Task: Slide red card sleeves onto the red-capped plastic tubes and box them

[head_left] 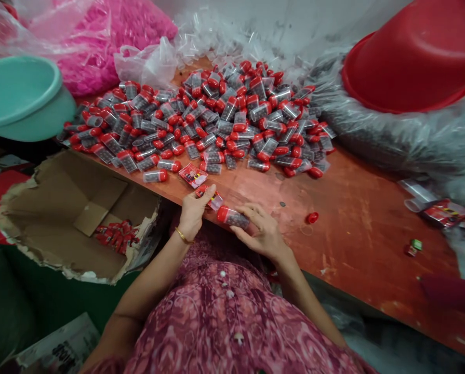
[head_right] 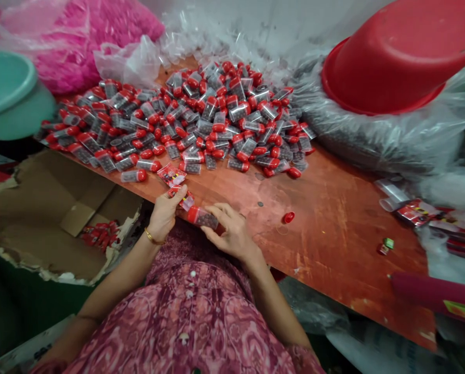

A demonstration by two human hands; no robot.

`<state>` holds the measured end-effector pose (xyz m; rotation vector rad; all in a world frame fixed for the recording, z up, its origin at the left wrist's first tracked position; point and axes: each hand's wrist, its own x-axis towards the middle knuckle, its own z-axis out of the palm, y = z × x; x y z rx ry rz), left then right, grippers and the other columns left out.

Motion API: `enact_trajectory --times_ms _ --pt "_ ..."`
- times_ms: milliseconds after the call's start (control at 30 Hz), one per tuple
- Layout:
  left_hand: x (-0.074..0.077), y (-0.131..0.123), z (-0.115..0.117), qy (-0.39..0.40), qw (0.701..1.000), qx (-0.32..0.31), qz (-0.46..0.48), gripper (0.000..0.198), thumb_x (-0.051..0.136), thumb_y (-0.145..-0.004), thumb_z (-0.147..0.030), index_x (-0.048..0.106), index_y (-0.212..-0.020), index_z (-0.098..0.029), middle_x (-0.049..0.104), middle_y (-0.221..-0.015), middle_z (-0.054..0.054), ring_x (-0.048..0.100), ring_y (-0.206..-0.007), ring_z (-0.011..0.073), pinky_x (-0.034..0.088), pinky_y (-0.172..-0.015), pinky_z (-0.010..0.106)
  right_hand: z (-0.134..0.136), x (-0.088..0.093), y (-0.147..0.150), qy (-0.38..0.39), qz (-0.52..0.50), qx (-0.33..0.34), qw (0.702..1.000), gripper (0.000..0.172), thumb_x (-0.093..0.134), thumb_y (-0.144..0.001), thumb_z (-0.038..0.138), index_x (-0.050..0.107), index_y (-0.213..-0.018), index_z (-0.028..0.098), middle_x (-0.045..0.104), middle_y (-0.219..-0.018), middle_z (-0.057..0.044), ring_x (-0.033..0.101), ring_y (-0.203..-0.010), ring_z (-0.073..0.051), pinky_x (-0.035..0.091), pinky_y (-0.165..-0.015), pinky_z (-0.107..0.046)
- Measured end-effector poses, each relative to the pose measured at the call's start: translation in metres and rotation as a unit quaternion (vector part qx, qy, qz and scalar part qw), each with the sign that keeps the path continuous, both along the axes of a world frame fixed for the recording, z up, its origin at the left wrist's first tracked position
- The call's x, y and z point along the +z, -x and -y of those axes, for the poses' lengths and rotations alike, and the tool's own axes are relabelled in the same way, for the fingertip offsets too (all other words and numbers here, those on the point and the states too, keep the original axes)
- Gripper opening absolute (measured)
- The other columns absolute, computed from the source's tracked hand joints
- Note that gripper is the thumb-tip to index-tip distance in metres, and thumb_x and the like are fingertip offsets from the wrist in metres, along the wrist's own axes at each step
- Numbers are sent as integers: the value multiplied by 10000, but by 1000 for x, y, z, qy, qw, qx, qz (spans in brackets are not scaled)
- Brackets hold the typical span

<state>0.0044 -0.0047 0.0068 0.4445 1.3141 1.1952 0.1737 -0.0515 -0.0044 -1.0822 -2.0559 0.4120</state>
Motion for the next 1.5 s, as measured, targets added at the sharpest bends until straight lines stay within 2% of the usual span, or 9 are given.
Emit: enact_trajectory --times_ms 300,433,533,767,900,1033,1100,1267,1500 --pt "-1 0 7 15 997 -68 -37 349 791 -532 -433 625 -576 -129 594 -512 -15 500 -435 86 402 -439 208 -4 -8 0 34 8 -45 998 333 565 -815 258 547 -1146 223 615 -1009 -92 612 -915 -218 525 -799 -389" --pt "-1 2 12 -33 994 -103 -11 338 802 -525 -404 672 -663 -125 663 -631 10 585 -556 113 478 -554 226 -4 -12 2 29 -16 -61 998 327 581 -815 292 553 -1135 228 622 -1025 -90 610 -939 -223 520 -813 -392" --pt "-4 -1 15 -27 993 -114 22 376 822 -484 -404 669 -655 -106 672 -631 25 606 -583 126 507 -614 254 -4 -14 10 28 -43 -74 996 325 591 -811 297 557 -1126 227 628 -1007 -85 607 -928 -220 514 -816 -387" --pt "-4 -9 14 6 995 -62 80 462 827 -426 -465 618 -627 -106 655 -591 24 611 -549 110 485 -566 215 -5 -19 41 53 -131 -139 980 288 567 -811 256 578 -1094 209 622 -984 -91 596 -922 -214 502 -833 -381" --pt "-5 -10 13 -25 992 -43 117 462 806 -463 -498 608 -653 -127 652 -601 12 617 -573 117 477 -572 211 -9 -21 48 116 -188 -128 967 299 595 -783 259 592 -1078 216 640 -998 -74 606 -930 -206 509 -840 -362" --pt "-10 -14 16 -50 991 -26 122 452 797 -480 -505 614 -655 -131 651 -617 10 614 -596 117 482 -619 228 -11 -21 52 206 -291 -90 930 261 567 -804 288 585 -1053 211 669 -952 -44 641 -840 -180 542 -776 -324" --pt "-13 -18 20 -60 992 -25 108 452 776 -506 -527 628 -665 -131 647 -617 5 599 -586 110 473 -618 228 -9 -19 53 201 -286 -96 932 275 557 -813 298 575 -1073 212 673 -967 -46 644 -857 -184 542 -791 -331" --pt "-17 -21 28 -87 996 0 34 424 739 -571 -532 644 -667 -130 629 -602 -15 544 -560 83 432 -573 199 -4 -16 53 113 -182 -148 966 328 583 -798 293 572 -1112 199 656 -1048 -104 617 -978 -224 503 -888 -374" --pt "-3 -6 13 -67 987 -67 132 420 731 -585 -539 631 -695 -146 639 -626 9 616 -630 124 472 -626 226 -7 -22 54 194 -310 -118 923 330 576 -805 346 548 -1099 197 667 -975 -54 633 -911 -191 529 -830 -338"
